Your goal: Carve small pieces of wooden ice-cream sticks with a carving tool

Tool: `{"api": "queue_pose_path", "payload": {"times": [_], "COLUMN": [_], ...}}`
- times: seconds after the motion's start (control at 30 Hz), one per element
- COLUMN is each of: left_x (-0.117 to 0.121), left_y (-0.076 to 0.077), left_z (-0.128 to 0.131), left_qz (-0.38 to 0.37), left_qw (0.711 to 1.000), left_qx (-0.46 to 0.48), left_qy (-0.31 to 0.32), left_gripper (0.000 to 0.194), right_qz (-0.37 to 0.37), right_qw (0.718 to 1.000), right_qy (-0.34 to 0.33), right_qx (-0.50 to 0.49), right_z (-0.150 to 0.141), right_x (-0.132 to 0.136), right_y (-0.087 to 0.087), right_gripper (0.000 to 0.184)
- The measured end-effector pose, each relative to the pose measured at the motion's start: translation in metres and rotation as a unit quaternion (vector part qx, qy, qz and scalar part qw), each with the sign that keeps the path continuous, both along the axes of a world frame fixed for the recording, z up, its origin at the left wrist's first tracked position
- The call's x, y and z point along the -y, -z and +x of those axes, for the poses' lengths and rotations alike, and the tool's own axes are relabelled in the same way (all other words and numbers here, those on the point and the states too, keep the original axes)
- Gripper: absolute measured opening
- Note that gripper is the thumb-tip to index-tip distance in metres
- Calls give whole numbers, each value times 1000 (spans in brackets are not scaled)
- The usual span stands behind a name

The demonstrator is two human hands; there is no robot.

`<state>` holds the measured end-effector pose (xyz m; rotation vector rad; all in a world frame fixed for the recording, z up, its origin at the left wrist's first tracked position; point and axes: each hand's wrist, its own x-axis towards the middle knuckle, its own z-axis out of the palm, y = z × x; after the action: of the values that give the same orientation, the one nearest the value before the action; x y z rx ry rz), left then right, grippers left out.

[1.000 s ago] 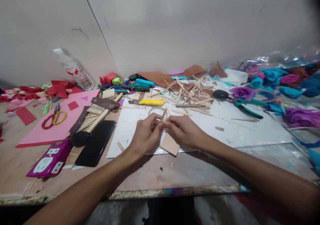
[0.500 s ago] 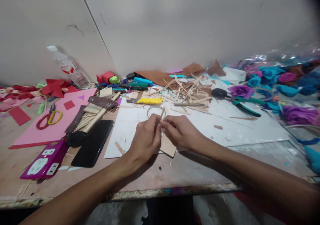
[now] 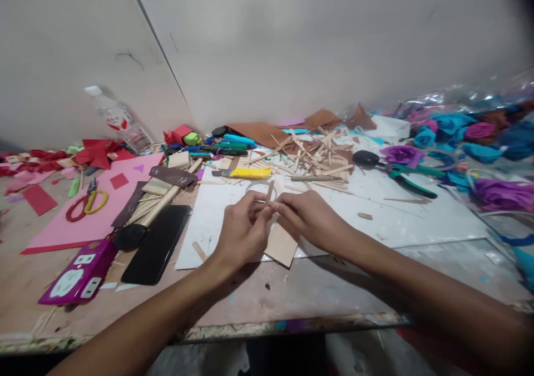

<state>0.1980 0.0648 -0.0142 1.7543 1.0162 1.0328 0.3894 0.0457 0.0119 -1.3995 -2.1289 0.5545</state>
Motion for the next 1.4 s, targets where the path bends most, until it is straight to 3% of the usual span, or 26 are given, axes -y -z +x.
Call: {"api": "queue_pose_path", "payload": {"times": [0.13,0.27,0.5,0.73,1.07,1.2,1.4], "left_x": [-4,-5,-3,-1,11,17,17], "left_y": [12,16,11,16,-1,-6,-3], "left_z": [4,7,8,6,4,5,8], "left_qz": [-86,-109,-83,-37,41,64,-20], "left_qw": [992,987,990,997,998,995,998], "left_qx": [80,100,92,46,-35,-64,-1], "left_qy": [38,62,73,57,32,36,53], "left_gripper": [29,39,39,36,22,26,33], "right_qz": [3,14,44,52,46,45,37], "right_qw": [995,992,987,982,984,989,996], "right_qy": [9,-2,-7,12,14,-4,-22], "right_qx": [97,127,155,181,169,138,74], "right_z": [3,3,2,-4,-9,-7,-7], "right_x": [0,1,0,-2,0,-1,-5], "right_y": [1,7,18,26,20,17,13], "right_gripper": [34,37,38,41,35,34,39]}}
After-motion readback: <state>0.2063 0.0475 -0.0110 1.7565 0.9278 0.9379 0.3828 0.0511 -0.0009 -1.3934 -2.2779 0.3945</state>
